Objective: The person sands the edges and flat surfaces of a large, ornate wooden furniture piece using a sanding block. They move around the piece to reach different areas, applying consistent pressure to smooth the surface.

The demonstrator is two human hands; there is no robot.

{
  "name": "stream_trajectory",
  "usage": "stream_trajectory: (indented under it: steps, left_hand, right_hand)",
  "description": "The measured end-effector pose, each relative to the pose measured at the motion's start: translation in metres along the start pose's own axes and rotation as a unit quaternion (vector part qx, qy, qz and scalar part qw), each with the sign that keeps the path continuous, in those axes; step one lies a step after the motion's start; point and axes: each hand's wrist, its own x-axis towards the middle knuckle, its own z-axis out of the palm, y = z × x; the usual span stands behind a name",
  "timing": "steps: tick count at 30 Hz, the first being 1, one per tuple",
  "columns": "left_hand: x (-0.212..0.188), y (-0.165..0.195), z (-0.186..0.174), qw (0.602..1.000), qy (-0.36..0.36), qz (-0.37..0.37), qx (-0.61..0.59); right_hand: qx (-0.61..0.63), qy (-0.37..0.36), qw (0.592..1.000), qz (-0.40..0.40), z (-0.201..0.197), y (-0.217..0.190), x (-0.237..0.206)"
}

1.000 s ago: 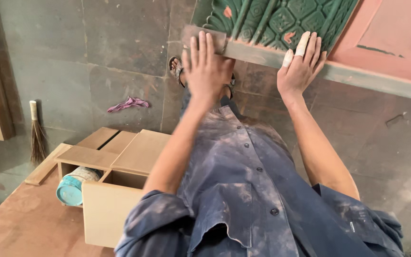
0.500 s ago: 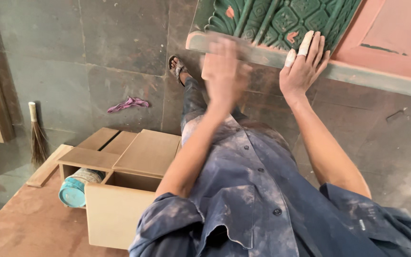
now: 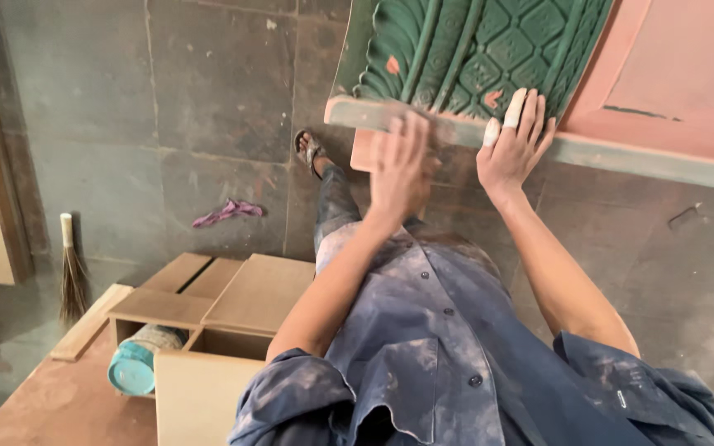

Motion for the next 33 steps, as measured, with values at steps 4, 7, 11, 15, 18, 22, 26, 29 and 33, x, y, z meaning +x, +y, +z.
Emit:
stream_trajectory:
  steps: [4, 7, 11, 15, 18, 22, 26, 29, 33]
  left_hand:
    - [-0.005, -0.01, -0.006, 0.994, 0.009, 0.068, 0.085]
    - [-0.009, -0.066, -0.022, 0.981, -0.03, 0.034, 0.19]
    - [0.008, -0.088, -0.025, 0.984, -0.037, 0.065, 0.159]
    - [0.031, -0.078, -0.027, 0.984, 0.006, 0.161, 0.074]
    - [0.035, -0.088, -0.041, 0.98, 0.024, 0.195, 0.028]
    - [0.027, -0.112, -0.06, 0.985, 0.023, 0.143, 0.095]
    - [0.026, -0.105, -0.058, 0.983, 0.026, 0.125, 0.129]
    - [0.032, -0.099, -0.057, 0.973, -0.001, 0.159, 0.168]
    - [0.028, -0.135, -0.074, 0.974, -0.017, 0.18, 0.134]
  right_hand:
    - [0.007, 0.009, 1.0, -0.004, -0.007, -0.007, 0.006]
    - [-0.003, 0.025, 1.0, -0.007, -0.013, -0.012, 0.011]
    - [-0.005, 0.037, 0.999, -0.016, -0.017, -0.014, 0.013]
    - [-0.008, 0.052, 0.998, -0.022, -0.016, -0.016, 0.013]
    - [-0.001, 0.05, 0.999, -0.015, -0.013, -0.017, 0.014]
    - [0.0, 0.05, 0.998, -0.023, -0.011, -0.016, 0.014]
    - [-0.002, 0.052, 0.999, -0.017, -0.012, -0.016, 0.014]
    - [-0.009, 0.037, 0.999, -0.013, -0.011, -0.019, 0.015]
    - [-0.007, 0.039, 0.999, -0.009, -0.011, -0.024, 0.014]
